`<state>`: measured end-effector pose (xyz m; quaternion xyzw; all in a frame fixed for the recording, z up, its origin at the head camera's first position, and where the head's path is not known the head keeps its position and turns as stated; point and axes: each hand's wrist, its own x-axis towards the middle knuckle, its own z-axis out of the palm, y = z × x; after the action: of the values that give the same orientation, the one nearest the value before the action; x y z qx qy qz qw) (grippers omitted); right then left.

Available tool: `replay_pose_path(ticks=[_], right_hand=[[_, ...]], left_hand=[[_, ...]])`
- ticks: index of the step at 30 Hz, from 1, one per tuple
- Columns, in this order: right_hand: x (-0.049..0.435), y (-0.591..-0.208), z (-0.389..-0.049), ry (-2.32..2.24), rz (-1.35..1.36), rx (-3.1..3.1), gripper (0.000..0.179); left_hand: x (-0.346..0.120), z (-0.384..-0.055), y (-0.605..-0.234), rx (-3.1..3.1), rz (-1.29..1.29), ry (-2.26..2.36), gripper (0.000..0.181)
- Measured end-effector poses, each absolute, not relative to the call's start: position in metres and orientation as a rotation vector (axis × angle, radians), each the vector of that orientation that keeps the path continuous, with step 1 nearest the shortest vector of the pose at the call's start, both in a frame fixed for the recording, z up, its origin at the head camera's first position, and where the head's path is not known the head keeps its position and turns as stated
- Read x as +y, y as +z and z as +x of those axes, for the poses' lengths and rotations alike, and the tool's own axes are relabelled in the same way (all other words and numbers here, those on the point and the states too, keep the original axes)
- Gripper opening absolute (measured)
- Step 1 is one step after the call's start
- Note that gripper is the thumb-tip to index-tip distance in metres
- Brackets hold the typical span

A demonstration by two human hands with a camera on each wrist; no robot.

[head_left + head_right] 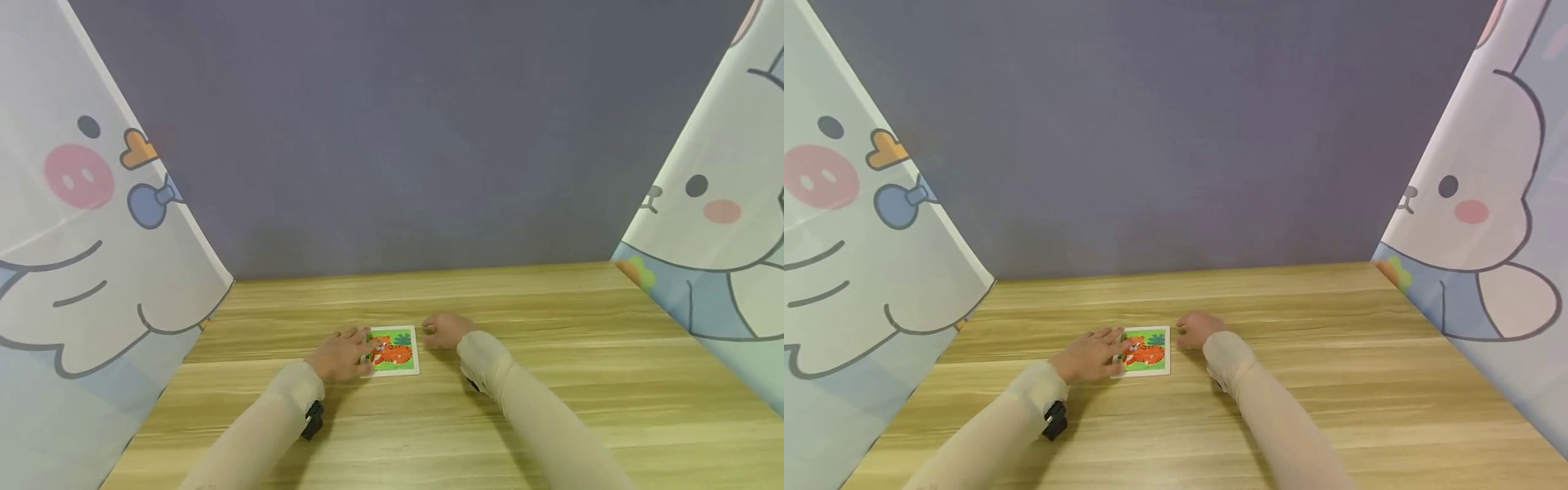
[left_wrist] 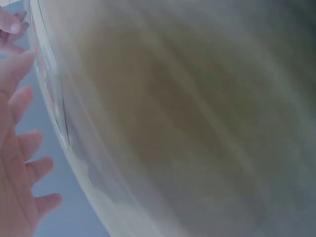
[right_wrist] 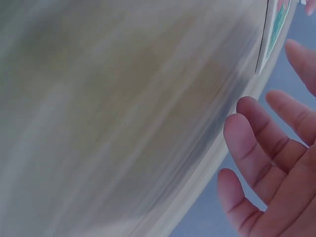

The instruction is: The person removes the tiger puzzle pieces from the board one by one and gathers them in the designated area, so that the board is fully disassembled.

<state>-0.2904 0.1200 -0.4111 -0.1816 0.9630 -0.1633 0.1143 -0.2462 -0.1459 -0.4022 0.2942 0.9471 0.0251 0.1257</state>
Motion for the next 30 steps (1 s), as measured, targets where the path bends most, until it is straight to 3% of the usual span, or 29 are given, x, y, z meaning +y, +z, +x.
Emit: replay_pose_path(ticks=[14, 30], right_hand=[[0.079, -0.402, -0.284, -0.33, -0.474, 2.877, 0.045], [0.072, -0.404, -0.283, -0.353, -0.41, 2.841, 0.048]], left_hand=[[-0.139, -0.246, -0.392, 2.713, 0.802, -0.045, 0.061], [-0.134, -0.252, -0.393, 2.702, 0.753, -0.132, 0.065]])
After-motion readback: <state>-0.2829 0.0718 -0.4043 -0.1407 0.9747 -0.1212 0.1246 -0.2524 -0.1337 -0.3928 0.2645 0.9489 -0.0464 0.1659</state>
